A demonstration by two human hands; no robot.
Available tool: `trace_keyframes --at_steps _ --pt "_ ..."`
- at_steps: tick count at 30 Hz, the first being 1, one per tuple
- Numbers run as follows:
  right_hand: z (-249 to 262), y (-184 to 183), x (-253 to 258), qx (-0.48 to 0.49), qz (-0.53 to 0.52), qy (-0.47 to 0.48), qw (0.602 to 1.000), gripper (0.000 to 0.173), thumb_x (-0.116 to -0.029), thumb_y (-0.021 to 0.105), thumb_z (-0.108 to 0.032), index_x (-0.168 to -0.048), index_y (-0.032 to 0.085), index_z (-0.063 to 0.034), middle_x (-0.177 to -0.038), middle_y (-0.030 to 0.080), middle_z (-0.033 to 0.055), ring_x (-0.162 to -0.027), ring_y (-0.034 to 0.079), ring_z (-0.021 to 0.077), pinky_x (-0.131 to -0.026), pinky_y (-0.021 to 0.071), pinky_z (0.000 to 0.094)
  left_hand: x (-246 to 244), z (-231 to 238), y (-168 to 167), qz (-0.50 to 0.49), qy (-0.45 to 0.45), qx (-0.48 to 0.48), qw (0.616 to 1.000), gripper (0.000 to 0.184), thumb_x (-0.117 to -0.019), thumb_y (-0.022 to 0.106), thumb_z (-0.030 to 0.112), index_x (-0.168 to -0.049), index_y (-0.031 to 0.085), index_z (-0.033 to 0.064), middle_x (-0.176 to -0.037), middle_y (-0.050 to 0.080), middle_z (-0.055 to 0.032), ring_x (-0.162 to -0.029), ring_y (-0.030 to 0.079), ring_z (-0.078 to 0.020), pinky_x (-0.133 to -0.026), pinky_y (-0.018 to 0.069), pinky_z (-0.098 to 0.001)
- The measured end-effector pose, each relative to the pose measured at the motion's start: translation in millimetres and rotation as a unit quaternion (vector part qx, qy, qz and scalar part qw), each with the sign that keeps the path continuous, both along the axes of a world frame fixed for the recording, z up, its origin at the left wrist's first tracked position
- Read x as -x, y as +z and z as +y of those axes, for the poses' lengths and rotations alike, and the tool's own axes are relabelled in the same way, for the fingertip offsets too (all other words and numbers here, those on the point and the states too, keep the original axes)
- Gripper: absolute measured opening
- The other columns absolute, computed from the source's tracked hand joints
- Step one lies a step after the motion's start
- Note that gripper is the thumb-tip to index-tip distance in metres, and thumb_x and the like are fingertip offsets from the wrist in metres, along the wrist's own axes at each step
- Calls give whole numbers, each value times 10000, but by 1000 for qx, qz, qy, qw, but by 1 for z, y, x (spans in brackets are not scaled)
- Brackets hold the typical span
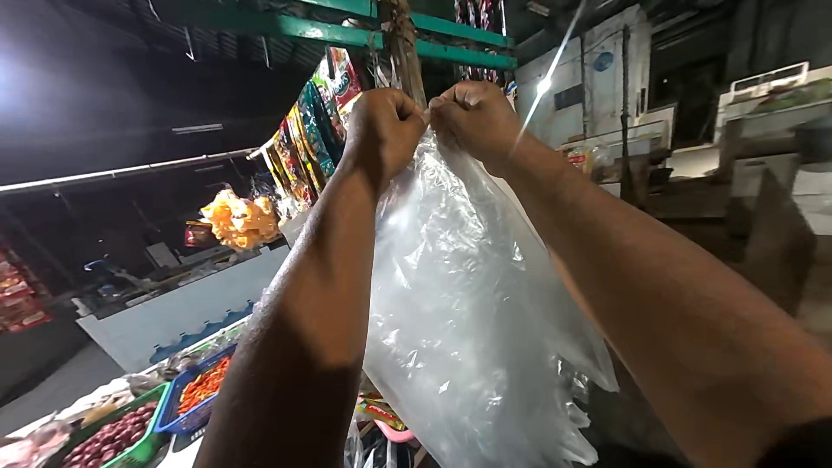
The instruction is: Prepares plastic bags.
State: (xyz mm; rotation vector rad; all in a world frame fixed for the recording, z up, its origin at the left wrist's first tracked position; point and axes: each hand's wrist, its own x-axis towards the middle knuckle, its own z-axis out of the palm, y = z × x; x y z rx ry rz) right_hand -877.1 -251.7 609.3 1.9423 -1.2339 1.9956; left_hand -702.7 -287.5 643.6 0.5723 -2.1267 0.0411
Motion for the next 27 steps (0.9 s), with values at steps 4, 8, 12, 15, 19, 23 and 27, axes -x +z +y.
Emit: trace_keyframes --at_steps 4,8,12,15,19,23,27 --pt "1 1 -4 -55 -22 7 998 240 -1056 571 -266 -1003 686 -62 -840 654 21 -718 613 80 -673 525 269 -2 2 -4 3 9 -2 1000 165 -984 616 234 -997 727 113 -902 693 -30 -836 652 -126 -787 525 -385" --pt "8 2 -12 -103 -89 35 990 246 -1054 576 -283 -1020 701 -74 -838 648 13 -721 615 83 -672 532 278 -3 1 -8 3 10 -23 1000 188 -1004 575 236 -1036 691 92 -902 666 -53 -826 640 -154 -771 526 -397" --pt "7 1 -20 -146 -150 64 976 241 -1057 571 -310 -1049 693 -103 -797 613 -8 -646 583 65 -596 513 241 -2 -3 -13 9 14 -41 999 193 -999 576 248 -1025 689 93 -915 666 -68 -845 643 -172 -773 528 -416" --pt "1 -2 -21 -160 -153 61 973 258 -1060 564 -335 -1043 677 -104 -818 606 -5 -673 581 72 -618 507 253 -3 -2 -17 -6 36 -54 998 232 -1006 574 266 -1076 693 79 -988 682 -110 -931 658 -230 -840 525 -482" --pt "-8 -16 -17 -95 -15 -59 994 287 -1070 538 -299 -1036 688 -57 -864 641 43 -763 618 111 -727 529 327 -6 -4 -26 -32 66 -48 996 249 -1003 563 262 -1066 701 64 -1021 694 -134 -991 665 -281 -879 518 -537" --pt "-7 -48 -28 -15 125 -265 956 258 -1063 483 -241 -1143 642 -54 -998 700 116 -930 694 245 -836 558 452 -7 1 -58 -26 117 -5 993 254 -988 591 255 -1155 687 89 -1218 626 -164 -1156 616 -332 -956 517 -567" --pt "1 -76 -29 -8 171 -379 909 377 -1064 421 -332 -1199 657 -71 -1139 707 156 -1066 689 328 -896 542 549 -8 15 -142 58 146 203 966 401 -926 655 242 -1320 673 165 -1417 568 -193 -1366 481 -398 -1072 392 -623"
